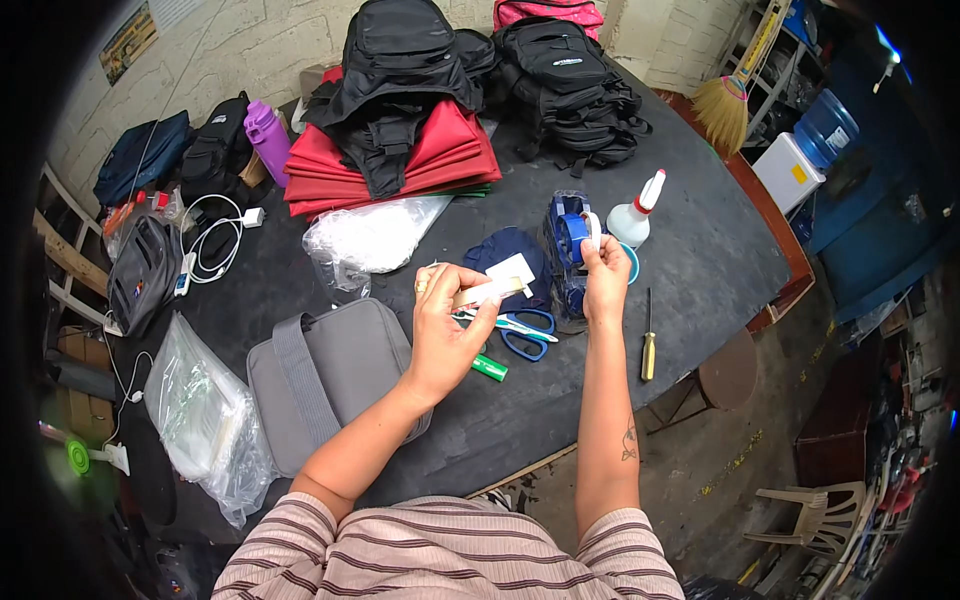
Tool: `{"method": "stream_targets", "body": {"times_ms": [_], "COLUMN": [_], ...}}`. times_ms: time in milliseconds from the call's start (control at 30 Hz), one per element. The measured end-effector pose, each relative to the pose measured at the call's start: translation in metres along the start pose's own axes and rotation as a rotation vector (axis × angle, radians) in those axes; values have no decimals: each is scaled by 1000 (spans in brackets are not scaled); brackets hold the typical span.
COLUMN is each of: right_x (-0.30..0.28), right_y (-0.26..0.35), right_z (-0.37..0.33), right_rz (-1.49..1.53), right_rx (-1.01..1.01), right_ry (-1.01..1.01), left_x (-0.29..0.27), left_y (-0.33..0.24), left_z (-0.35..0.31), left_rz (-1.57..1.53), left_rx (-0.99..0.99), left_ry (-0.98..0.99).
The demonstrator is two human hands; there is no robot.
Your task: Inspecting a bag and repairing/refilling a tape dispenser at a workbench for packaging.
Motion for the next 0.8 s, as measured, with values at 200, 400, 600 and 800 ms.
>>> {"method": "stream_targets", "body": {"times_ms": [200,400,600,800], "right_x": [3,-5,-4,-2], "right_y": [3,-4,-4,0], "right_z": [-2,3,3,0], "right_rz": [0,-22,-10,4], "right_rx": [8,-4,-9,-3], "right_ry": [-23,1,8,-13], "left_x": [2,5,47,94], "left_y": [8,16,83,103], "left_z": [1,1,-13,-37], "left_rz": [-26,-93,-1129,-1740], "left_rx": [-30,-72,-574,-1016], "left_ry": [-5,0,55,158]}}
Point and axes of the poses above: each hand's wrist, its own z-axis towards the middle knuckle, its own x-axis out of the palm, y = z × x, the point moved 9 cm from there along z, towards the middle knuckle, and after that the axes turned 1 degree about x, right-handed, at the moved point
